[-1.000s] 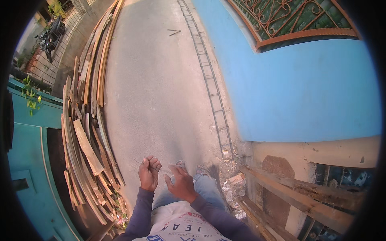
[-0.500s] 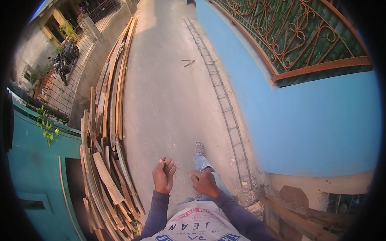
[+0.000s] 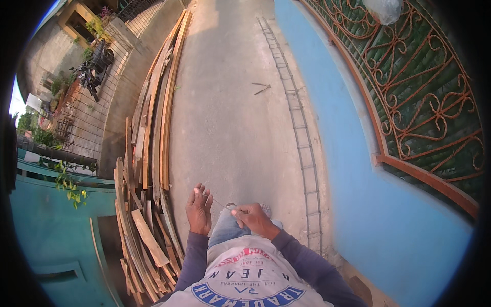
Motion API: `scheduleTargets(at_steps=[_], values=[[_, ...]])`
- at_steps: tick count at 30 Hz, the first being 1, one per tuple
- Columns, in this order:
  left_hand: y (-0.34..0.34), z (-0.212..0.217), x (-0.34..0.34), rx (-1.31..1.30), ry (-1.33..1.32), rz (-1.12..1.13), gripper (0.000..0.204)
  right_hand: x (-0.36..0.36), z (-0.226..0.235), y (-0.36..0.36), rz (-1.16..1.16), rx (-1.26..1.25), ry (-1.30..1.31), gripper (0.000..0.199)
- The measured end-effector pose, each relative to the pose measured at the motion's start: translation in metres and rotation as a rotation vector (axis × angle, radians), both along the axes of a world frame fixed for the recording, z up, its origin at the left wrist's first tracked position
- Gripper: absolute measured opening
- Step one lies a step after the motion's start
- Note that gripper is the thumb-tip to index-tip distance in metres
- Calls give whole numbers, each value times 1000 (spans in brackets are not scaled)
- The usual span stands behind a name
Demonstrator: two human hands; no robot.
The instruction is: The person cuts a bundle of wire ties with pliers, separates them, and places them along a metal conduit on the ground. They then measure the conduit with a tape measure and adjust the wire ties accordingly.
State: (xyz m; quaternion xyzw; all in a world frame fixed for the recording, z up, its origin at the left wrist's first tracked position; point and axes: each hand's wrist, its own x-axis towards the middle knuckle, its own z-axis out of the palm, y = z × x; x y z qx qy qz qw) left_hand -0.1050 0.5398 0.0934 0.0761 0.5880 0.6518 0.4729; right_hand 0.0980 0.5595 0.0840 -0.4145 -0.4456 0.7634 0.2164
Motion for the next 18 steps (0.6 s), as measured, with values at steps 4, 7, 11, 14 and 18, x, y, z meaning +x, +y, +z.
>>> scheduleTargets(at_steps=[4,7,11,14,18], values=[[100,-24,-20,31,46,-20,41,-8,7,100,-6,-20,-1,35],[186,-42,-32,38,13,-95,38,-14,5,178,-46,-38,-43,33],[317,-63,-41,51,-48,-191,39,-20,-10,289,-119,16,-107,31],[420,-54,-48,6,70,-238,38,-12,6,365,-139,31,-263,27],[551,-25,-63,12,143,-345,34,1,10,461,-184,166,-457,25]])
